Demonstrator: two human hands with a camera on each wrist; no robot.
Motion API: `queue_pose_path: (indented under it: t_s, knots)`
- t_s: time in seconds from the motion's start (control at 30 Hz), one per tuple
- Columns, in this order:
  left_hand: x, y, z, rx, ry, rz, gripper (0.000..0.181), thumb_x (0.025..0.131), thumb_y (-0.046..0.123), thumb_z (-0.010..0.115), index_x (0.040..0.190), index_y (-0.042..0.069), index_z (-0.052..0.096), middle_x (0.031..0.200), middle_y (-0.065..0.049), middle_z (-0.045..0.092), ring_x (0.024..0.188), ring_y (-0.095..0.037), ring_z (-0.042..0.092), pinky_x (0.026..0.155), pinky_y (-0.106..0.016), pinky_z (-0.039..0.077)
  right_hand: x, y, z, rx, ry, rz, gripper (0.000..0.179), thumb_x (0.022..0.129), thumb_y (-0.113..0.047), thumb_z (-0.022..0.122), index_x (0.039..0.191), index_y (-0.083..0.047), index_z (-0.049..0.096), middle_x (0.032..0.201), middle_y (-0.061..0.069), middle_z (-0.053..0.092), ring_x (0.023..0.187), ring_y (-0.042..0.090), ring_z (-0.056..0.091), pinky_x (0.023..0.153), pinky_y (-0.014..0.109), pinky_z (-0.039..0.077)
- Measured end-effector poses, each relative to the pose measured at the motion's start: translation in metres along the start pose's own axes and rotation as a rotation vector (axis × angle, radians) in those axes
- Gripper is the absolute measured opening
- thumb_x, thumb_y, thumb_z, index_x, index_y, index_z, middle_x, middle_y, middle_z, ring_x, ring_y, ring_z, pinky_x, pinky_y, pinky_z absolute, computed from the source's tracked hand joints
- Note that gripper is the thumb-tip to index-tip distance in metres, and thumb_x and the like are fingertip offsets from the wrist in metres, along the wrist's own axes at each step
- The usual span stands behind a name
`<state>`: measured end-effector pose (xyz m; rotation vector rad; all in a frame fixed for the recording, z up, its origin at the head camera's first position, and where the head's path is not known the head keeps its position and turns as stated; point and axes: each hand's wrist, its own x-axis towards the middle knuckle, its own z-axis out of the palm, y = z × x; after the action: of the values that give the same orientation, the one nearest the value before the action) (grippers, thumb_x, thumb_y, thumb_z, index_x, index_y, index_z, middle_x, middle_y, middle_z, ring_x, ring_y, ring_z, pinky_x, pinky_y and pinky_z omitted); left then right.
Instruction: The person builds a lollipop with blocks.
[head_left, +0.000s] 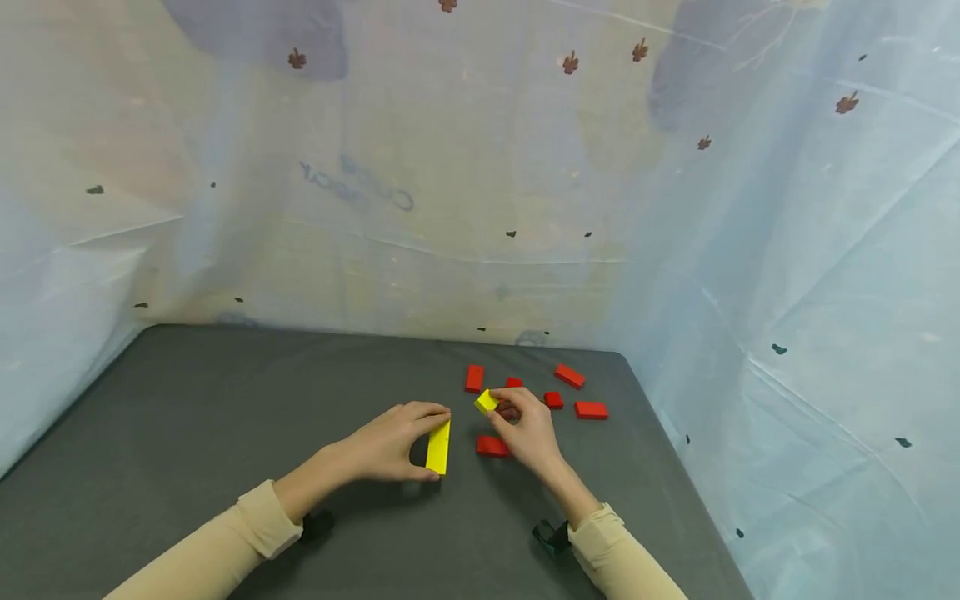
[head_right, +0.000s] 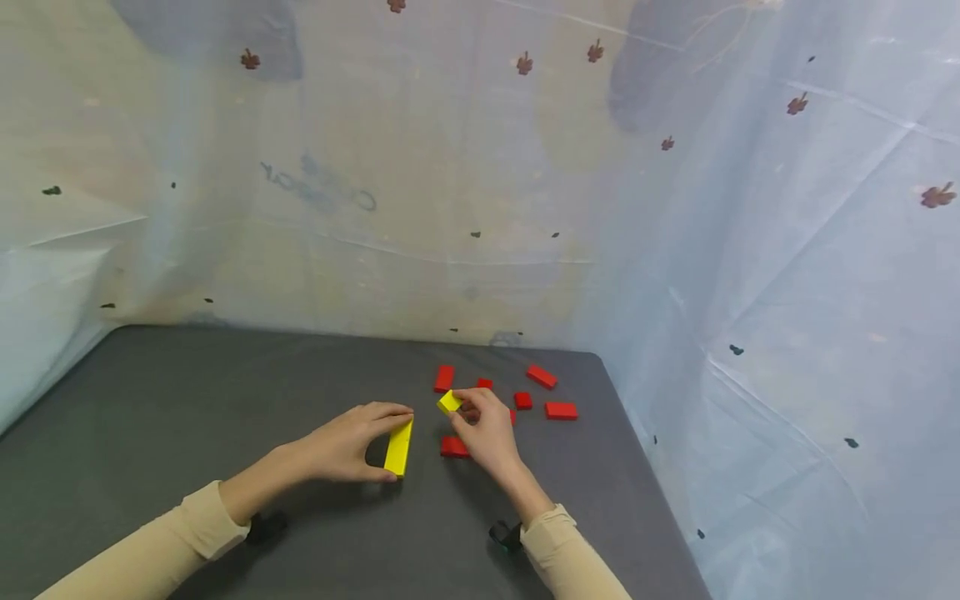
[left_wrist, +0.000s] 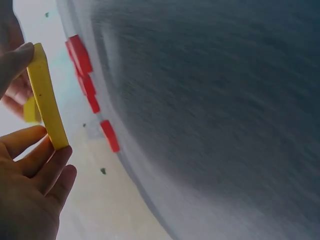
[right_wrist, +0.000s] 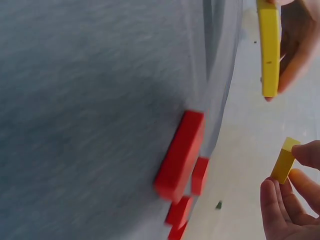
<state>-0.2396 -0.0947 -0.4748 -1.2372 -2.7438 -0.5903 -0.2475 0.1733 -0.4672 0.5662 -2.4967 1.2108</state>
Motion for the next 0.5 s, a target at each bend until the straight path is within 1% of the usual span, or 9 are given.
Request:
queue_pose_path:
  t_s: [0.13,0.27,0.33,0.5]
  knots:
    - [-0.014,-0.009,-0.001,0.038,0.010,0.000,0.089,0.081,0.049,0.088,0.149,0.002,0.054,0.151,-0.010,0.053,0.135,-0.030,0.053,0.109,-0.054,0.047,0.009,-0.011,0.011,0.017,-0.057,-0.017,0.033,0.093,-0.003,0.076,0.126,-0.001,0.072,0.119,0.014,0.068,0.100,0.031,0.070,0.085,0.046,0.062]
    - [-0.029,-0.017,-0.003,0.079,0.016,0.001,0.089,0.080,0.049,0.089,0.148,0.001,0.056,0.149,-0.011,0.054,0.133,-0.031,0.055,0.107,-0.055,0.049,0.018,-0.020,0.022,0.015,-0.125,-0.042,0.033,0.095,-0.005,0.074,0.128,-0.003,0.071,0.124,0.012,0.066,0.103,0.029,0.069,0.089,0.040,0.061]
    - [-0.036,-0.020,-0.004,0.089,0.017,0.002,0.089,0.080,0.049,0.089,0.147,0.001,0.056,0.149,-0.011,0.055,0.131,-0.031,0.057,0.105,-0.055,0.050,0.022,-0.024,0.028,0.012,-0.162,-0.063,0.033,0.096,-0.006,0.074,0.129,-0.003,0.071,0.125,0.012,0.066,0.104,0.028,0.068,0.090,0.039,0.061]
    - [-0.053,-0.022,-0.007,0.092,0.010,0.006,0.088,0.081,0.052,0.087,0.146,0.001,0.057,0.147,-0.012,0.056,0.128,-0.031,0.059,0.102,-0.055,0.052,0.032,-0.033,0.041,0.033,-0.259,-0.106,0.033,0.097,-0.006,0.073,0.129,-0.002,0.070,0.126,0.014,0.065,0.103,0.027,0.068,0.092,0.044,0.060]
